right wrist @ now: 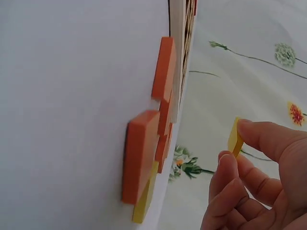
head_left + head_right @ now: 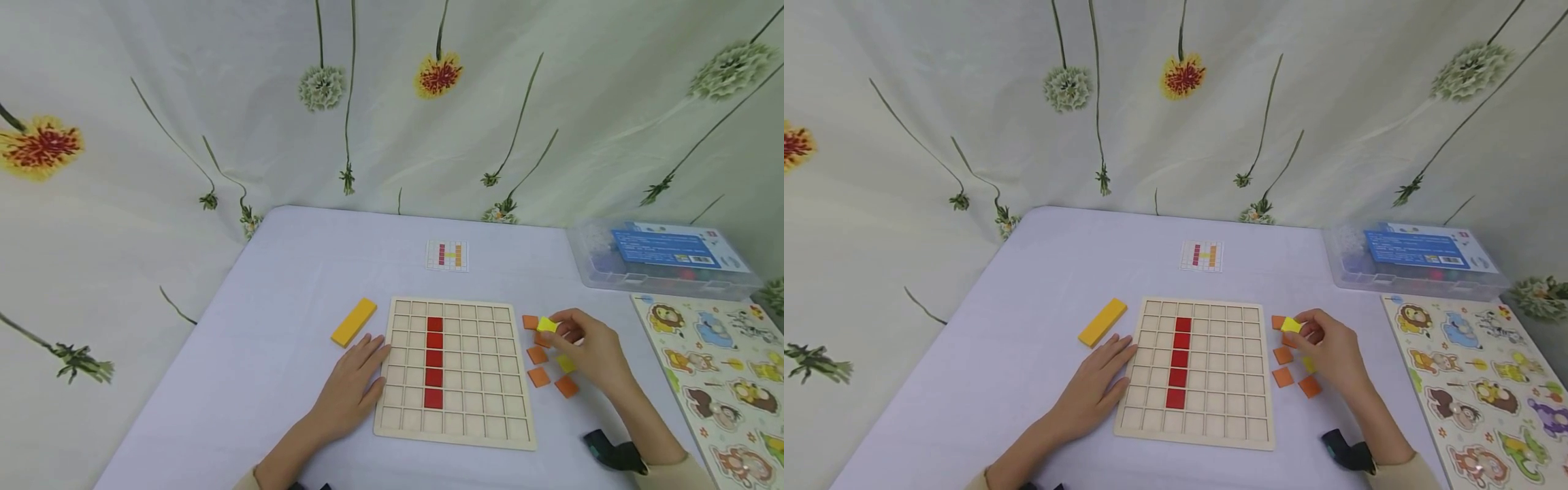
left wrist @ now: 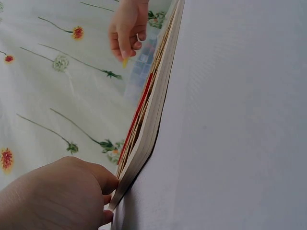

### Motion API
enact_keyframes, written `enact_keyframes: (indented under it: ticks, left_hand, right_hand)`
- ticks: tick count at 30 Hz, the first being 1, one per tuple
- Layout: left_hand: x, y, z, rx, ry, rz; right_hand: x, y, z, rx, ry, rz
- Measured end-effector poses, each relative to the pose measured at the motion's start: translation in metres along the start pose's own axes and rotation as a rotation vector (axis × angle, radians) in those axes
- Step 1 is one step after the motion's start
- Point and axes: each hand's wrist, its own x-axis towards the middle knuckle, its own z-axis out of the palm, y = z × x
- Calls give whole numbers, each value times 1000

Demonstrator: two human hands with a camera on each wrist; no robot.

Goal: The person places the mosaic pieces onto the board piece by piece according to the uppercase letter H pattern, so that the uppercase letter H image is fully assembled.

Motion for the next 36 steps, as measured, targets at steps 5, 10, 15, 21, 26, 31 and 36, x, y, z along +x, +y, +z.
enact_keyframes:
  ticks: [5, 10, 15, 21, 26, 31, 36]
  left_hand:
    - [0, 0, 0, 2, 4, 3]
    - [0, 0, 1, 5, 0, 1]
    - [0, -1, 2, 5, -4, -2]
    - [0, -2, 2, 11, -2, -3]
    - [-1, -1, 1, 2, -8, -13]
    - [-1, -1, 0, -4, -15, -15]
    - [-1, -1, -1, -5, -16, -11]
  right_hand:
    - [3, -19, 6, 31, -27, -67]
    - [4, -39, 14, 91, -66, -127]
    - [5, -54, 24, 108, -116, -162]
    - [6, -65, 41, 117, -169, -218]
    - [6, -76, 52, 96, -232, -234]
    - [5, -84, 62, 55, -281, -239]
    - [5, -91, 66, 21, -317, -217]
